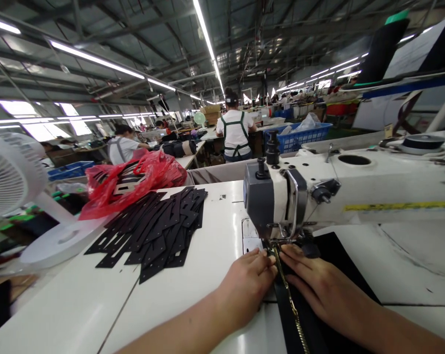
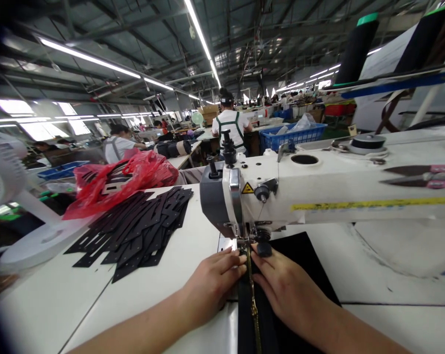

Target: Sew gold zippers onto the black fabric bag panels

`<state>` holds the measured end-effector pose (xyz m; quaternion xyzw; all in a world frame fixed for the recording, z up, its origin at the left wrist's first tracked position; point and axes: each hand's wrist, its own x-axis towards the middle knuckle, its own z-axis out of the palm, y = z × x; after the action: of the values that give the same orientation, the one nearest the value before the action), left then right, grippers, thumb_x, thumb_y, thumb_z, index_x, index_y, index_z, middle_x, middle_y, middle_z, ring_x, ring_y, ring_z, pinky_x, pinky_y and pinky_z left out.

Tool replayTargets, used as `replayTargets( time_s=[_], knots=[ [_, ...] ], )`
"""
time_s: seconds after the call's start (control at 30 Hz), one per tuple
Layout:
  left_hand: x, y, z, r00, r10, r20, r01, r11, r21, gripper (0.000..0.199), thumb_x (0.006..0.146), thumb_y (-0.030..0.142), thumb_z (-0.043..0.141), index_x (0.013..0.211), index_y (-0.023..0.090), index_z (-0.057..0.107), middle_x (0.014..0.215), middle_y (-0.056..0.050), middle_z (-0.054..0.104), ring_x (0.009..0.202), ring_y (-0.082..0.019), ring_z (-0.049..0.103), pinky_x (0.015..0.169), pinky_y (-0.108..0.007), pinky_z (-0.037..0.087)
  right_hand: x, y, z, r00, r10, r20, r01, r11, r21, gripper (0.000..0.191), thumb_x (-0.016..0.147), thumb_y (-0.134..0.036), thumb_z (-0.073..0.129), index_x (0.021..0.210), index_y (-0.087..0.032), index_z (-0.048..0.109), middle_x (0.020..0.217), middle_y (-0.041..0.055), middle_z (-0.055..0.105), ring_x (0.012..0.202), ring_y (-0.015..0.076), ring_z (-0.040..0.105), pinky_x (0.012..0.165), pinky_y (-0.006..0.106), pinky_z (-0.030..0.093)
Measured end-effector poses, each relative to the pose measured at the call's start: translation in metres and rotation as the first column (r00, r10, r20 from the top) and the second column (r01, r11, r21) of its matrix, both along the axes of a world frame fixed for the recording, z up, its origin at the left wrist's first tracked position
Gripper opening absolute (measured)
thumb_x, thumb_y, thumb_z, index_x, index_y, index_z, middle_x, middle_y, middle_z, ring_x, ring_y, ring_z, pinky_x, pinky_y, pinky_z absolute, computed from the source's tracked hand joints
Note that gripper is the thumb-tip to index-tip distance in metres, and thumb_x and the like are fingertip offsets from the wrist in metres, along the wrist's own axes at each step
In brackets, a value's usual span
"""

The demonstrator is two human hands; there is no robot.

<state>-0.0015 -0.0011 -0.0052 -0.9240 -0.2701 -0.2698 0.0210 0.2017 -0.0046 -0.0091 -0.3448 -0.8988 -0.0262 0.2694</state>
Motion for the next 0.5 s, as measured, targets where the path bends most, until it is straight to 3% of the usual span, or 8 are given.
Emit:
replayTargets(
  time_s=[0.17,0.3,0.4,0.5],
  knots=[
    [0.001,0.007,-0.003,0.998,0.059,-0.003,-0.059,0.996,-0.074,0.019,0.092,0.017,0.041,0.092,0.014,0.059,0.087,-0.010,0.059,0.086,-0.020,0.059,0.078,-0.035,0.053,0.002,0.010,0.004,0.999,0.021,-0.032,-0.024,0.993,-0.115,0.039,0.089,-0.012,0.039,0.125,-0.015,0.051,0.118,0.0123,0.061,0.110,0.0213,0.057,0.093,0.038,0.048],
    [0.002,0.008,0.000,0.995,0.094,-0.011,-0.095,0.990,-0.104,0.016,0.090,0.014,0.043,0.089,0.015,0.059,0.088,-0.009,0.058,0.082,-0.019,0.058,0.073,-0.033,0.053,0.002,0.006,0.016,0.998,0.026,-0.063,-0.038,0.981,-0.193,0.031,0.087,-0.015,0.048,0.114,-0.025,0.060,0.118,0.0056,0.060,0.111,0.0213,0.056,0.095,0.036,0.046],
    [0.002,0.004,0.006,0.996,0.084,-0.006,-0.084,0.986,-0.142,0.016,0.085,0.011,0.045,0.095,0.014,0.058,0.091,-0.010,0.058,0.084,-0.021,0.058,0.076,-0.036,0.053,-0.002,-0.005,0.024,0.999,-0.010,-0.050,0.000,0.979,-0.201,0.018,0.081,-0.018,0.057,0.097,-0.024,0.063,0.115,0.0065,0.059,0.109,0.0249,0.055,0.093,0.040,0.046],
    [0.002,-0.004,0.009,0.997,0.076,-0.017,-0.078,0.991,-0.108,0.031,0.078,0.011,0.051,0.109,0.013,0.055,0.101,-0.013,0.059,0.095,-0.024,0.059,0.086,-0.043,0.051,-0.007,-0.012,0.024,0.991,-0.092,-0.093,0.066,0.966,-0.250,0.009,0.076,-0.018,0.058,0.085,-0.020,0.057,0.098,0.0074,0.061,0.093,0.0244,0.059,0.081,0.041,0.051]
  ],
)
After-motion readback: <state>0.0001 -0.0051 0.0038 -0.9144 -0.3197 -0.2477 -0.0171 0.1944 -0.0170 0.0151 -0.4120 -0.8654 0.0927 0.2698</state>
